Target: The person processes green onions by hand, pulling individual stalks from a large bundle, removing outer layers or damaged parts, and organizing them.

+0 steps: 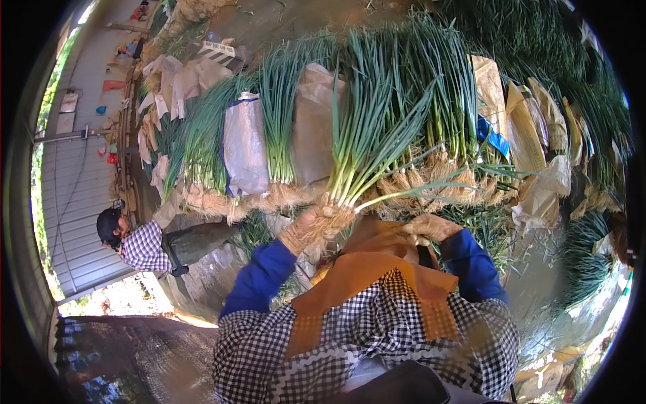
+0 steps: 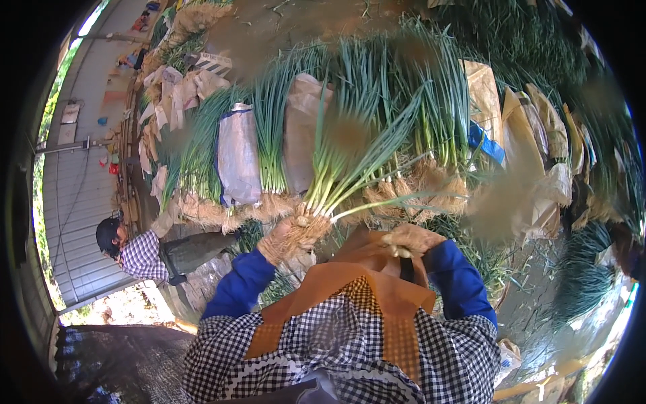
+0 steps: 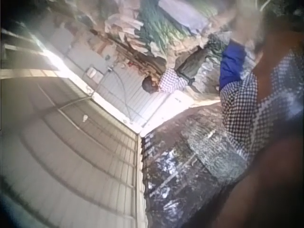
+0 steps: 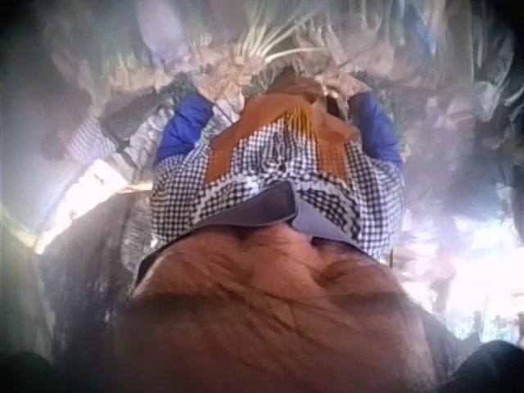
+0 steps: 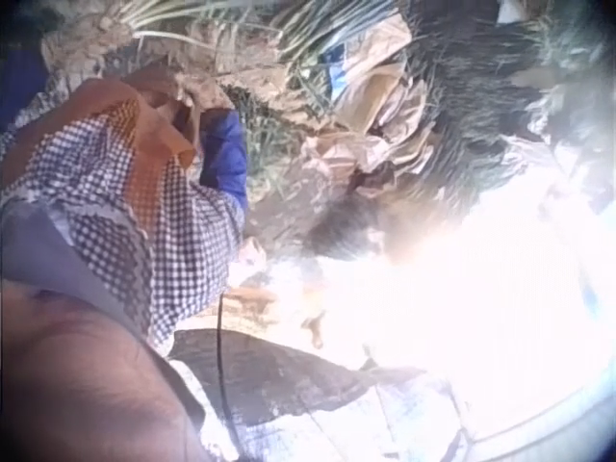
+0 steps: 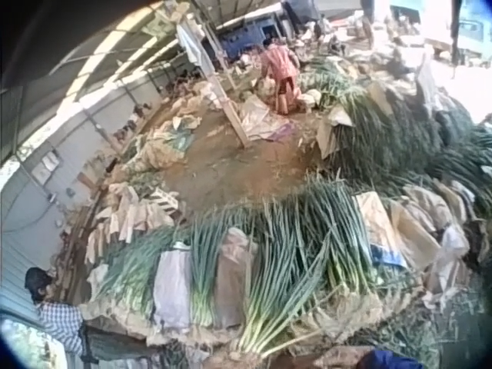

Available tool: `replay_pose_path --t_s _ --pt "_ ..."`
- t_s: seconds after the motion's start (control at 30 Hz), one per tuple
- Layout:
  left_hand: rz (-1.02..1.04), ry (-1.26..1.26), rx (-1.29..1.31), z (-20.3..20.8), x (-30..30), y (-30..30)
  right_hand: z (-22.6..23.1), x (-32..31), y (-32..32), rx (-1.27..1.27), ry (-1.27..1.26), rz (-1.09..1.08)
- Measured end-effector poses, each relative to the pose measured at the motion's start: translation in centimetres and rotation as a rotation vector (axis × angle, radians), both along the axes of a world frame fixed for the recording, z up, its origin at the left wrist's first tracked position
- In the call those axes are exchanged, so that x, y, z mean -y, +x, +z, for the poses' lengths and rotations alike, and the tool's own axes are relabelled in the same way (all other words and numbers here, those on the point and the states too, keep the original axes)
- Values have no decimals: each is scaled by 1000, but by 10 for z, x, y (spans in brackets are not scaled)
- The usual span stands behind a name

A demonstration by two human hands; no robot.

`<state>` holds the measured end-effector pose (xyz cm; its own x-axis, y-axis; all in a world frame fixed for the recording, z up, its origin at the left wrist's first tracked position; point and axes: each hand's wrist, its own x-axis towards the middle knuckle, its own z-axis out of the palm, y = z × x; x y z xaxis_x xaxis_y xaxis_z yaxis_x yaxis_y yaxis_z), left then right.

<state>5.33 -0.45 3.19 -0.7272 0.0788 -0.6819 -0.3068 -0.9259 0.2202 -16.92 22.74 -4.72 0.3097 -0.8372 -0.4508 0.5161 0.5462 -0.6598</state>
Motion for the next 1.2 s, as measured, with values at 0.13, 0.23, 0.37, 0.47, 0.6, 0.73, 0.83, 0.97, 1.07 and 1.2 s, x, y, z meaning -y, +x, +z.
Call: replay_pose_path --t_s 0.13,0.23,0.37,0.47,0.6,0.73,0.83,0.97,1.07,1.2 --pt "130 -45 -179 76 39 13 -35 -41 -29 -313 360 -62" --pt "161 53 -560 142 88 -4 -54 -55 -36 -358 445 -175" --pt "351 -301 -663 219 137 2 -60 -33 -13 -350 464 -187" --pt "412 -421 -665 240 175 -4 -57 -15 2 -418 440 -153" --pt "369 -530 -663 233 221 -5 -68 -15 12 -367 460 -130" --pt "442 -926 -266 143 244 9 -57 -20 15 -335 513 -156" --pt "412 -726 -249 33 250 28 -67 -50 25 -518 644 -153" --pt "161 -690 -39 -119 222 62 -69 -117 39 -701 646 75" --pt "34 -558 254 -216 197 106 -84 -182 53 -802 607 240" --pt "6 -635 496 -283 147 124 -85 -291 42 -1010 1175 423"
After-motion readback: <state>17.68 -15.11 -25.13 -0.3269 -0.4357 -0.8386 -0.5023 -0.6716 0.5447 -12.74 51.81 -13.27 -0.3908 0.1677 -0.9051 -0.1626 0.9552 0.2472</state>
